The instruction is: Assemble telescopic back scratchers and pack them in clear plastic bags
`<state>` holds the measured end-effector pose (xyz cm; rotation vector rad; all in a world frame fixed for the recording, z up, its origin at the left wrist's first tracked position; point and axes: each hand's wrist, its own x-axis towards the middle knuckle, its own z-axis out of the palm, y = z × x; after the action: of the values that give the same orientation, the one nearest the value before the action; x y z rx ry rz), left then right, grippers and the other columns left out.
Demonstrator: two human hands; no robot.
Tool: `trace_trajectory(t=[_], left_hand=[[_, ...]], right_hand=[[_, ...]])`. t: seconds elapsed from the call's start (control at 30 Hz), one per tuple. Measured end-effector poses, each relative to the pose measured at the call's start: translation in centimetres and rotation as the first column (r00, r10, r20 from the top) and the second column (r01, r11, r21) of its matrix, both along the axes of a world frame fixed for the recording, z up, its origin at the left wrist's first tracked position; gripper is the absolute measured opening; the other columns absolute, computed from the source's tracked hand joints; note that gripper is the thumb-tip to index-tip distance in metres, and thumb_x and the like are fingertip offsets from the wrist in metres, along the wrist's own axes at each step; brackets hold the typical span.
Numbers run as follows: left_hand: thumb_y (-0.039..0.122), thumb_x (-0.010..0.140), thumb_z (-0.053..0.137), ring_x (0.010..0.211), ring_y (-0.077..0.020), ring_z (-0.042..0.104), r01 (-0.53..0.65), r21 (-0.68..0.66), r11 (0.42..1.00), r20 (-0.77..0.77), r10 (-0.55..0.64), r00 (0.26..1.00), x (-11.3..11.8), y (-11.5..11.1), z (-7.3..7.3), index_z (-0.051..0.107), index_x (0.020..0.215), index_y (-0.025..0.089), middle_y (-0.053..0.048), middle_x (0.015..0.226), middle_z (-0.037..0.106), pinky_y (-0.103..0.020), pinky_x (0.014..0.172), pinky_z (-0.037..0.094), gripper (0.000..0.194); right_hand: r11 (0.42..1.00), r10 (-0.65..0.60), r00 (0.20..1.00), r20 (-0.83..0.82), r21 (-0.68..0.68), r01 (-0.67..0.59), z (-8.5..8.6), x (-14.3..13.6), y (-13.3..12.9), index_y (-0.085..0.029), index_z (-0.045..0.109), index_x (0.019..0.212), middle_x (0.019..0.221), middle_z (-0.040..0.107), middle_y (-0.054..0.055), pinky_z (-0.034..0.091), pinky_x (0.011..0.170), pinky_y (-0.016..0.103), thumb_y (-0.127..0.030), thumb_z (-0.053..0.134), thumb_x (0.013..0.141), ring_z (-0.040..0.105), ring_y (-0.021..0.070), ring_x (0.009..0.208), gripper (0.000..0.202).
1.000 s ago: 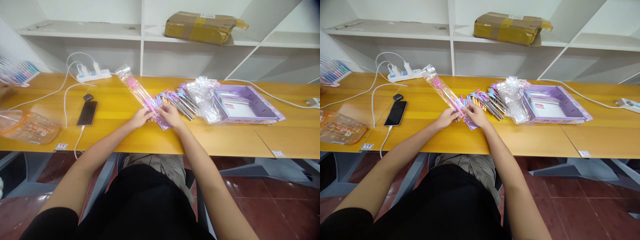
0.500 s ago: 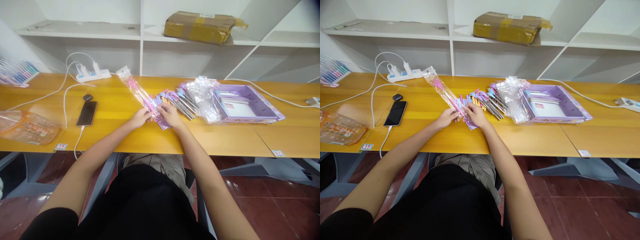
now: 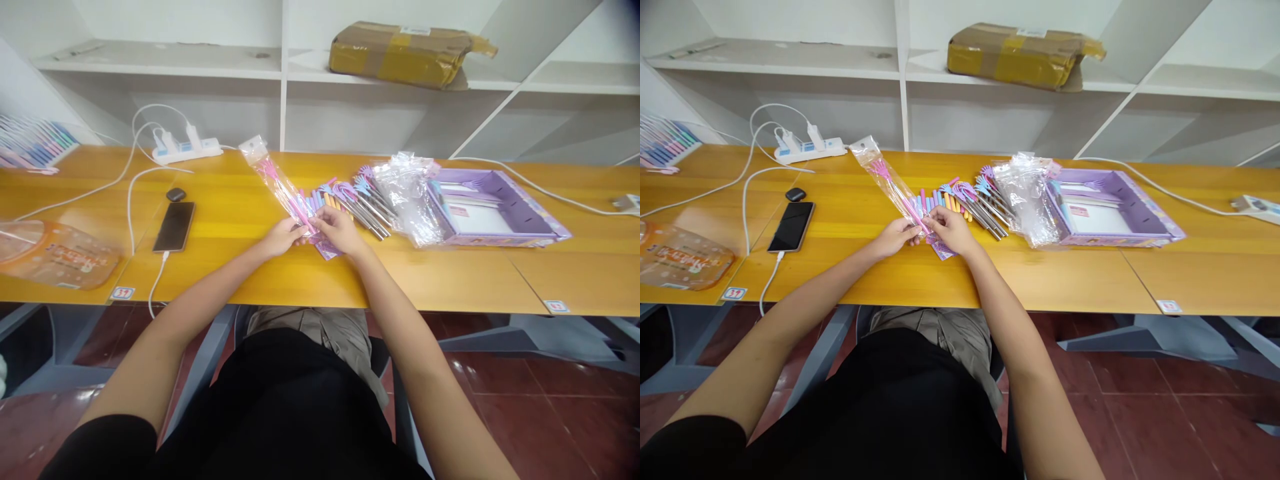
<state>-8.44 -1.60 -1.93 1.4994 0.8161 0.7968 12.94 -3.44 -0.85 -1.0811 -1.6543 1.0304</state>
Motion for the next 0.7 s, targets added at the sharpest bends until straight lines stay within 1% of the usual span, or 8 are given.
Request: trace_trajectory(t=[0.17,0.27,0.4,0.53,0.63,0.7], left_hand=[[0.038,0.100,0.082,0.066,-0.0125,0.065,0.004,0.013,1.000,0.004,-0.004,1.000,-0.1,0.0,0.0,0.066,0.091,0.017,-0.001,0.075,0.071,-0.025,0.064,0.049,0.028],[0.036,0.100,0.082,0.066,-0.0123,0.066,-0.008,0.004,1.000,-0.002,0.008,1.000,-0.1,0.0,0.1,0.067,0.091,0.017,-0.001,0.075,0.071,-0.024,0.064,0.050,0.026],[0.031,0.099,0.080,0.065,-0.0121,0.064,-0.024,-0.008,1.000,-0.006,0.024,1.000,0.0,-0.2,0.5,0.070,0.093,0.016,0.000,0.073,0.070,-0.024,0.063,0.049,0.019],[0.025,0.099,0.076,0.064,-0.0119,0.063,-0.039,-0.038,0.999,-0.016,0.038,0.999,0.1,-0.3,0.9,0.069,0.091,0.016,0.001,0.071,0.068,-0.024,0.063,0.048,0.014],[0.020,0.098,0.072,0.064,-0.0125,0.062,-0.065,-0.056,0.996,-0.033,0.063,0.997,0.2,-0.4,1.0,0.069,0.091,0.016,0.001,0.072,0.067,-0.025,0.063,0.046,0.009],[0.017,0.097,0.068,0.064,-0.0130,0.060,-0.090,-0.047,0.995,-0.065,0.086,0.994,0.2,-0.4,1.0,0.068,0.087,0.017,0.001,0.070,0.066,-0.026,0.063,0.045,0.010]], right_hand=[[1.000,-0.007,1.000,0.001,0.000,0.007,0.0,0.0,0.0,-0.027,0.061,0.088,0.068,0.061,-0.004,0.052,0.056,0.033,-0.078,0.083,0.089,0.054,0.0155,0.056,0.056],[1.000,-0.006,1.000,0.020,0.001,0.006,0.0,0.0,0.0,-0.027,0.062,0.089,0.064,0.060,-0.005,0.052,0.057,0.033,-0.074,0.082,0.092,0.055,0.0163,0.055,0.052],[1.000,-0.011,0.999,0.049,0.017,0.010,0.0,0.1,-0.1,-0.027,0.063,0.091,0.057,0.058,-0.006,0.053,0.059,0.033,-0.068,0.078,0.097,0.057,0.0180,0.054,0.044],[0.999,-0.011,0.997,0.078,0.037,0.008,0.2,0.2,-0.1,-0.026,0.066,0.092,0.056,0.059,-0.005,0.053,0.062,0.033,-0.064,0.073,0.102,0.058,0.0183,0.053,0.040],[0.999,-0.005,0.997,0.082,0.038,0.002,0.3,0.1,-0.2,-0.026,0.066,0.093,0.056,0.059,-0.005,0.052,0.063,0.033,-0.062,0.073,0.103,0.057,0.0184,0.054,0.038],[0.999,0.005,0.998,0.069,0.034,-0.007,0.4,0.1,-0.2,-0.026,0.066,0.093,0.056,0.058,-0.006,0.052,0.062,0.033,-0.062,0.074,0.101,0.056,0.0179,0.054,0.038]])
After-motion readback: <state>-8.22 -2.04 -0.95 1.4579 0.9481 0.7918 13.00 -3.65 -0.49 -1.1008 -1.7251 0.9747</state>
